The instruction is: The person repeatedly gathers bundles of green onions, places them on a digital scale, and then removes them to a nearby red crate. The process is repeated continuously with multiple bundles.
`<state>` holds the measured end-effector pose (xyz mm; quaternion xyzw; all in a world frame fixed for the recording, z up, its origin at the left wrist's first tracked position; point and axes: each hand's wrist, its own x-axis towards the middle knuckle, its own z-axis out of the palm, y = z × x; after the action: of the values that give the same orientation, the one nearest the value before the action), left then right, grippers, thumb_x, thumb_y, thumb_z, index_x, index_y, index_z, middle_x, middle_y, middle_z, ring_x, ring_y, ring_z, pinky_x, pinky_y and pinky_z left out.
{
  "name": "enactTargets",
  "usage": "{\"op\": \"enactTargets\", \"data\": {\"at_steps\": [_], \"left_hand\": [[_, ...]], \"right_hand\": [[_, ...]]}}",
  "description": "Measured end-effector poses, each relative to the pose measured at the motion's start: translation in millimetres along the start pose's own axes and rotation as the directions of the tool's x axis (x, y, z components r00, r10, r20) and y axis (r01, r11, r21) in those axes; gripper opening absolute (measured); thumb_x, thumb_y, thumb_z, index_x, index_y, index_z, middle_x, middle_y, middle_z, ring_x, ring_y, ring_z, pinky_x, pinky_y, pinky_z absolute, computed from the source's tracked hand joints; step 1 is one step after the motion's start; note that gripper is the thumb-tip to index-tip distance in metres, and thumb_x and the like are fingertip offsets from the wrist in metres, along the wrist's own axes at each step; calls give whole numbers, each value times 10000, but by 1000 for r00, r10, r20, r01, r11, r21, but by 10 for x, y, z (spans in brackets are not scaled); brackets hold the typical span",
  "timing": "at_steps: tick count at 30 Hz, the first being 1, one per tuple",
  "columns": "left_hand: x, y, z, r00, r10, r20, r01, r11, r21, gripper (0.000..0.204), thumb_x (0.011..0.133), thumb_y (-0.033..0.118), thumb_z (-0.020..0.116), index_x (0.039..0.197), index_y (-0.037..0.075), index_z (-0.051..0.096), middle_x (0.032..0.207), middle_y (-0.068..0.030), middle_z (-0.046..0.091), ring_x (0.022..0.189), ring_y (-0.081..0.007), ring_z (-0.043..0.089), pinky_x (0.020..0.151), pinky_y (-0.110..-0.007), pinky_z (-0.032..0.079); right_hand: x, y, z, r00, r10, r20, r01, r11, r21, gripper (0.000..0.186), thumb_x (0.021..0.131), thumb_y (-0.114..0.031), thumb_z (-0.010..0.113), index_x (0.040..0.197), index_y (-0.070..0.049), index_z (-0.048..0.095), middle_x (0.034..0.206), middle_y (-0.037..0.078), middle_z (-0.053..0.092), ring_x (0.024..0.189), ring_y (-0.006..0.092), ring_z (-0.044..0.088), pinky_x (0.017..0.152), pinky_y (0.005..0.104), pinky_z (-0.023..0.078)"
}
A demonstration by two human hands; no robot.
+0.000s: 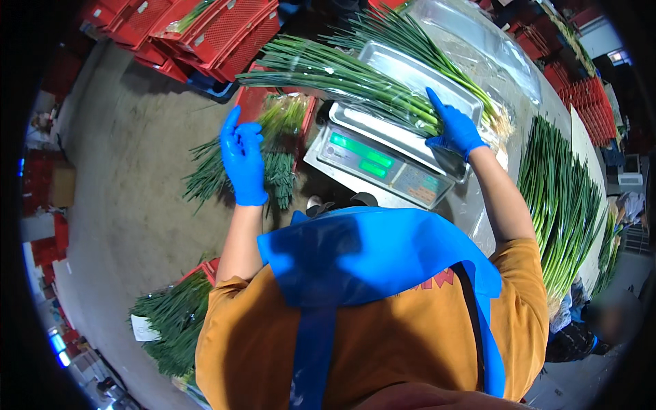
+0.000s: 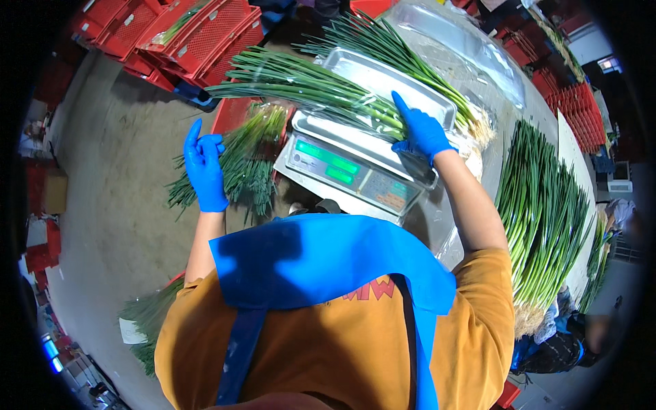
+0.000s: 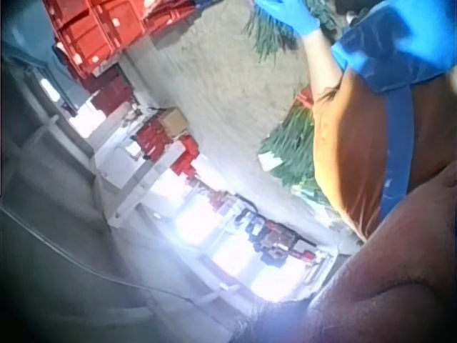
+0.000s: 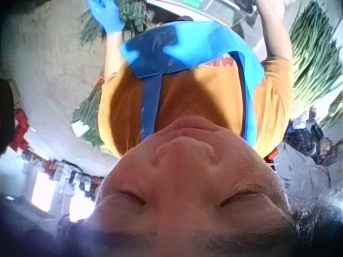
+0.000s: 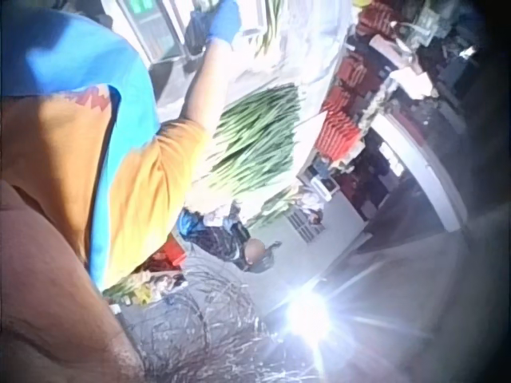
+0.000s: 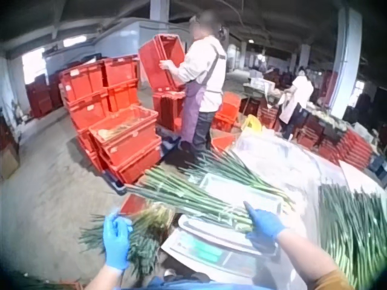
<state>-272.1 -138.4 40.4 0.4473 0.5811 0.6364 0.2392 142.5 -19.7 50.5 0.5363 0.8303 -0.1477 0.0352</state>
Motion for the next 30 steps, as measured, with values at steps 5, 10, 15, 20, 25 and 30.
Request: {"op": "enactTargets", "data": {"at_steps": [5,10,15,20,25,30], "left_hand": [[124,310,-133,859,388,333,-506,743,438,505,838,169,667,1306,56,512,1056,-127,604,923,-274,584,831,-388,460],[329,471,-198,705,331,627,-709,344,615,782,686,231,768,1395,215,437,1402,-166,398,1303,-408,355,1105,-551,212],[636,6,-744,846,-2,533,-450,535,715,846,650,38,670,1439,140,383,1115,-190,601,1008,-372,567,901,-456,439],[271,-985,-1104,895,-61,442,-286,681,674,723,695,200,764,1361,125,494,1009,-187,660,842,-360,646,739,-414,513],[-120,-1984,-1349,862,-357,359,195,888,416,595,720,176,773,1268,84,561,1069,-146,678,918,-267,667,788,-356,509],[636,-1571,-1013,763,-576,293,430,791,436,480,726,115,732,1180,43,595,1038,-149,681,907,-244,658,808,-353,502]], "right_hand": [[91,-491,-35,973,-71,-220,60,997,-55,911,685,-258,759,1465,-257,288,907,212,624,818,403,614,712,480,504],[509,-1696,-455,883,-420,-208,360,892,-273,788,723,-58,616,1449,-157,326,764,147,599,695,313,622,612,434,495],[967,-2570,-347,804,-592,-61,549,777,-307,766,759,-83,598,1464,-167,310,834,151,596,751,327,613,688,433,487],[1201,-2657,-185,682,-688,-248,626,725,-289,738,793,-174,628,1462,-158,315,1187,179,545,1073,321,549,964,468,410],[870,-2058,-558,790,-428,-439,498,866,53,733,756,-190,707,1413,-91,398,1204,181,543,1055,363,530,891,438,426],[147,-1528,-459,863,-50,-503,135,982,134,672,813,-242,679,1415,-114,408,1204,167,560,1050,352,534,924,435,420]]}}
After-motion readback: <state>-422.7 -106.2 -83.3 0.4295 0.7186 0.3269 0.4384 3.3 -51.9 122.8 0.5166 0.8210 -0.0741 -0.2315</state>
